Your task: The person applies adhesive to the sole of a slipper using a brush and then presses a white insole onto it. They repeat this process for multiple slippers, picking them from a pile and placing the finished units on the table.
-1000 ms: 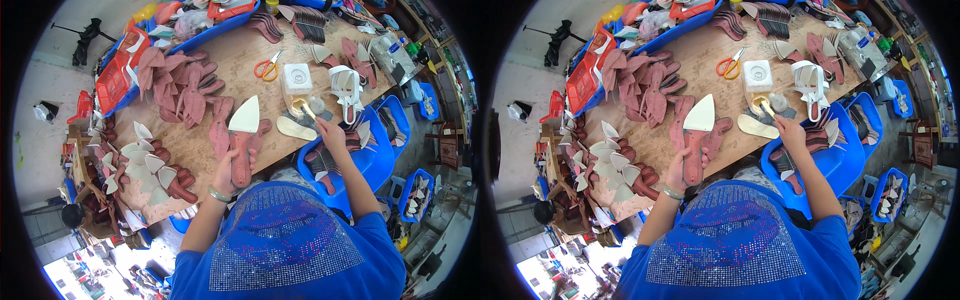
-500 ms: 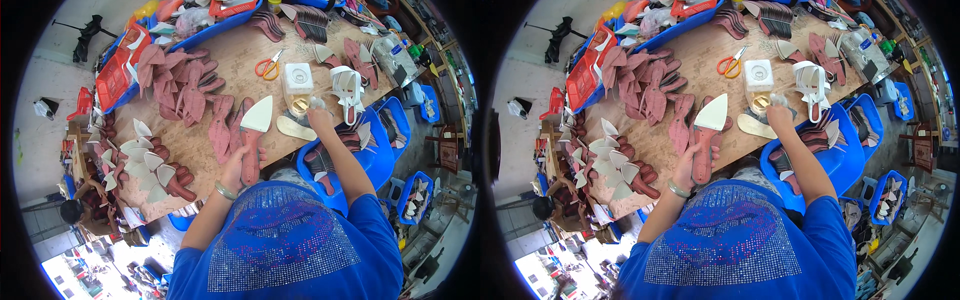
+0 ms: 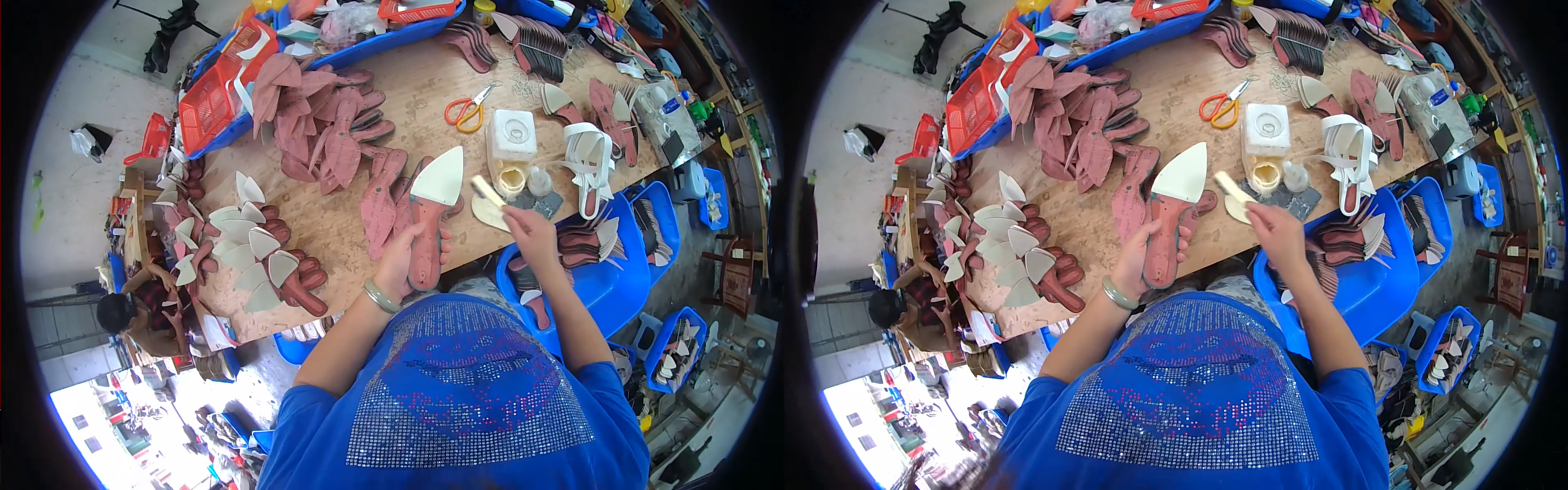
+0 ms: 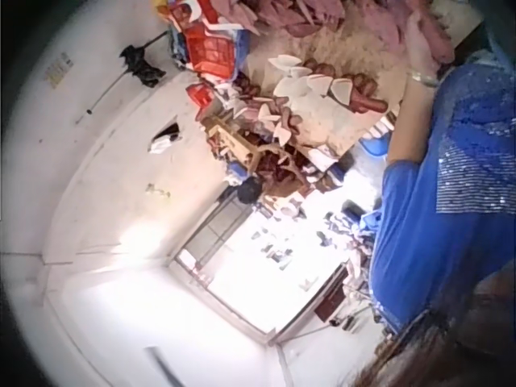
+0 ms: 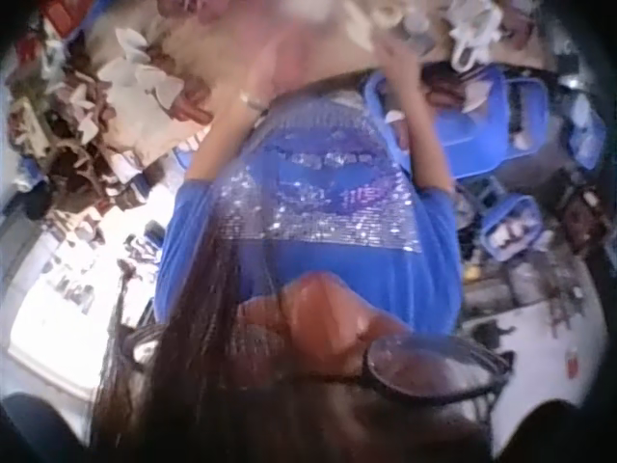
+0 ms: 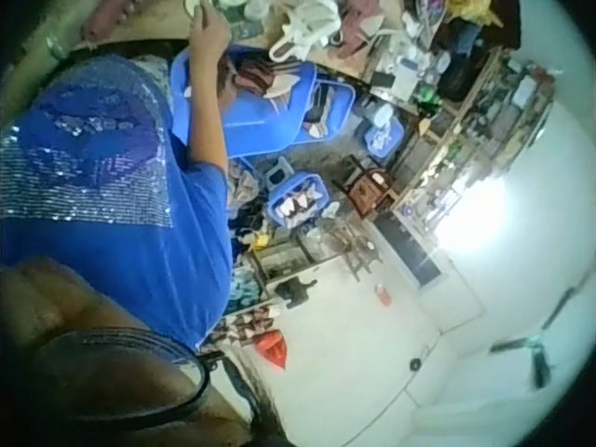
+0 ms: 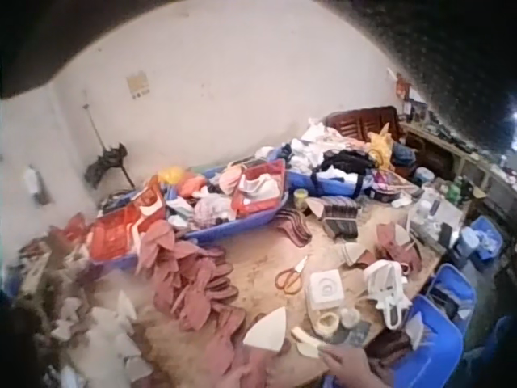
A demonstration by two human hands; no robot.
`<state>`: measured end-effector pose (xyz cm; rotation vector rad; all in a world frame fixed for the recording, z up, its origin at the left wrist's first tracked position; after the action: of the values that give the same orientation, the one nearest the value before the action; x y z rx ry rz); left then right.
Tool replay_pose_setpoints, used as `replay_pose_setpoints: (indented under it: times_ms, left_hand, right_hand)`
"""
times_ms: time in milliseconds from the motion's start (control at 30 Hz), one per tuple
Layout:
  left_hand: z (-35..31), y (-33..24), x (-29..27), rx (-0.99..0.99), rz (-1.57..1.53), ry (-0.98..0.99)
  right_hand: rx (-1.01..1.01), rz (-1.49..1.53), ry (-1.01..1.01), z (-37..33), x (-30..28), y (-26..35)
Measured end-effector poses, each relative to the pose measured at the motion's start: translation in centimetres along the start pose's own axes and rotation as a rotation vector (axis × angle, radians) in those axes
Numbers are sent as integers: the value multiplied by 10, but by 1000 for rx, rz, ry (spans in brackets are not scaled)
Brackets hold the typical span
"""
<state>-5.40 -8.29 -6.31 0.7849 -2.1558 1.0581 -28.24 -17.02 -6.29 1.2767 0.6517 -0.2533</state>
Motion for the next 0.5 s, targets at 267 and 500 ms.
replay_pose_setpoints:
  times_ms: [267,500]
  left_hand:
    - [-24,-7,19,41,-1,-44]
    - [-46,-13,21,105,-50,-32]
  right_hand:
    - [-247,-316,-107,39,7,29]
    - [-561,-246,245,13,44,110]
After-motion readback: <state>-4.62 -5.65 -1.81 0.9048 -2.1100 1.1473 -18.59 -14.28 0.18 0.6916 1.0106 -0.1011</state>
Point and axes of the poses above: each hand's wrist, its own z-axis towards the middle knuckle, its own x-axis out of the palm, y = z × x, the point moved 5 cm from there along z, towards the middle knuckle, and after that the axes turned 5 degrees about y, right-handed, at the moved point
